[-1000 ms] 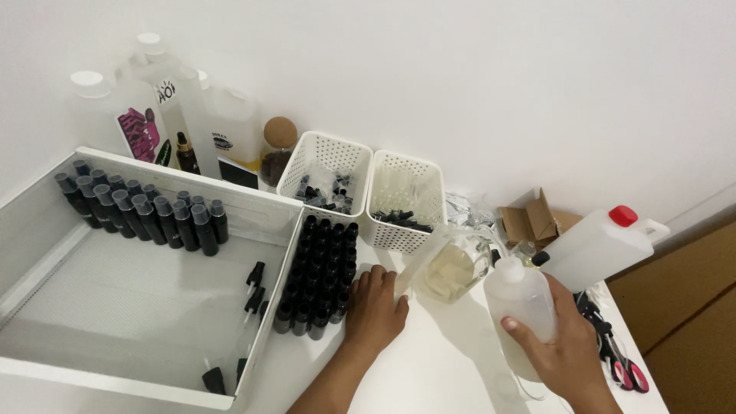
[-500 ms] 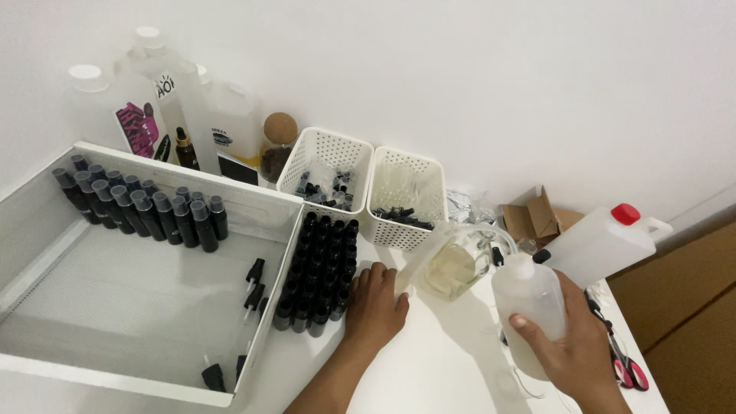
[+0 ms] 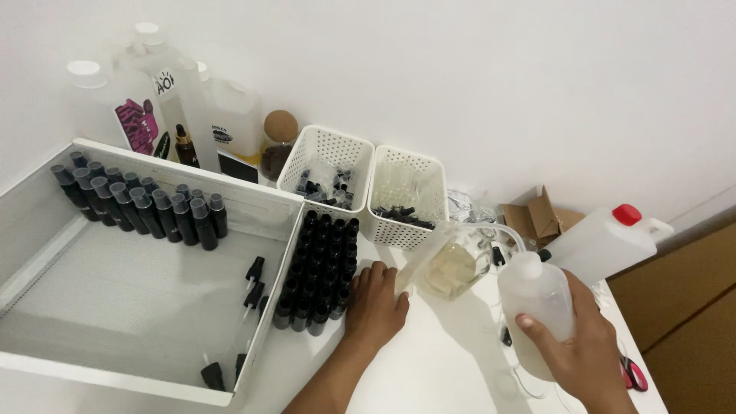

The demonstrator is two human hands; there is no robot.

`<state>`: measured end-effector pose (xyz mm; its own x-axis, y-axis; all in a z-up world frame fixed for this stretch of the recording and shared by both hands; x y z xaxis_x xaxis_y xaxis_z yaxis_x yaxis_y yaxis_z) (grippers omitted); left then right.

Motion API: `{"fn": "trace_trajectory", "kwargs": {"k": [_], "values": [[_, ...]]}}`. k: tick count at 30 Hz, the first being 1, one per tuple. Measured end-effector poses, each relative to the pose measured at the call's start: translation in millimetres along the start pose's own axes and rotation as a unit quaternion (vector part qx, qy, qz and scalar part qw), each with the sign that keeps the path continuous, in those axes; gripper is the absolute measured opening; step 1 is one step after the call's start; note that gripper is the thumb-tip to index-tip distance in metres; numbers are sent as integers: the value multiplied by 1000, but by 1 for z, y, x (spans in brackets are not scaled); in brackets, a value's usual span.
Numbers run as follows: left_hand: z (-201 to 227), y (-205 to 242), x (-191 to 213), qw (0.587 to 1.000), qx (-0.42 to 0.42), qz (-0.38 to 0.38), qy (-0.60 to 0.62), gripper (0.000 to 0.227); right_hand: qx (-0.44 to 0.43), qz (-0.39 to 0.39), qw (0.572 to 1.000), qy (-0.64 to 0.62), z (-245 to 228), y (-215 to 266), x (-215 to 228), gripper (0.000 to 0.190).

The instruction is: Assembling and filling small perfume spray bottles on a workspace.

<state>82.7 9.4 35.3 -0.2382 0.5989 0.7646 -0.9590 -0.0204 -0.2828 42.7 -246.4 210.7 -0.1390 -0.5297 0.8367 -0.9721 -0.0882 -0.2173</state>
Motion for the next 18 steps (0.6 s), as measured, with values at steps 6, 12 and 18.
{"fn": "trace_trajectory", "kwargs": {"k": [6, 12, 18], "values": [[0, 0, -1, 1000, 7, -6, -3, 39, -48, -45, 998, 14, 13, -4, -19, 81], [0, -1, -1, 1000, -3, 3, -2, 39, 14, -1, 999, 42, 12, -5, -9, 80], [1, 0, 0, 1000, 5, -19, 9, 38, -38, -41, 998, 40, 16, -7, -21, 82]]}}
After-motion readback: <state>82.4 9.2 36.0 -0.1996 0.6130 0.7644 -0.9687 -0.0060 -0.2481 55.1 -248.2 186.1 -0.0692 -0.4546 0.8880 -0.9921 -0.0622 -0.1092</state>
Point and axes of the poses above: each hand's wrist, its own y-axis away from the middle knuckle, its own x-axis out of the back of the hand, z = x × y, the point moved 9 cm from there along -y, towards the middle knuckle, and after that the axes turned 8 degrees about -z, right-handed, at the moved point
